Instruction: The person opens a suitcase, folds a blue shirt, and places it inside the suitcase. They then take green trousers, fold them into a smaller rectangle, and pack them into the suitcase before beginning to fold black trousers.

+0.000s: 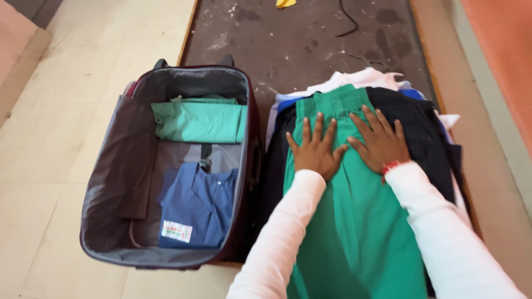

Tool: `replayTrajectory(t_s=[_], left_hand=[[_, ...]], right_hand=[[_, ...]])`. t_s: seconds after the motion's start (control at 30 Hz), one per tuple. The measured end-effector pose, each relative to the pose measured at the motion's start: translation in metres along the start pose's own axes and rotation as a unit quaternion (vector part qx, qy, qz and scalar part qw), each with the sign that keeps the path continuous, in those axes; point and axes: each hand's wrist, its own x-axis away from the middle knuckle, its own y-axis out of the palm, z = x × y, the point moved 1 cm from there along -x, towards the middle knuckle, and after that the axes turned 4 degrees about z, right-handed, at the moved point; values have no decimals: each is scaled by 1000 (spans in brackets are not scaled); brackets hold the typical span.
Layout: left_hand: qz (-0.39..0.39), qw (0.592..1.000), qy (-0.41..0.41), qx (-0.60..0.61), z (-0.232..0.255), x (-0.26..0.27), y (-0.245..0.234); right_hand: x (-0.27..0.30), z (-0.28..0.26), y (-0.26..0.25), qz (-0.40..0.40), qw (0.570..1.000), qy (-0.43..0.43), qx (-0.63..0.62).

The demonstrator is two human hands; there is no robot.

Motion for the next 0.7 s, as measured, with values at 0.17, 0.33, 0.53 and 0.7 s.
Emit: replayTrajectory(t_s=[0.17, 0.33, 0.53, 0.7], left_hand=[[-16, 1000, -8, 14, -7, -1, 13], [-93, 989, 4, 115, -16, -13, -19], [186, 898, -39, 398, -55, 154, -76], [74, 827, -285, 478, -38, 303, -71]], right_hand=[[0, 11, 19, -10, 1000, 4, -11], [19, -4, -28, 28, 999, 7, 35], [194, -25, -100, 81, 980, 86, -163], [324, -38, -98, -92, 926, 302, -208]])
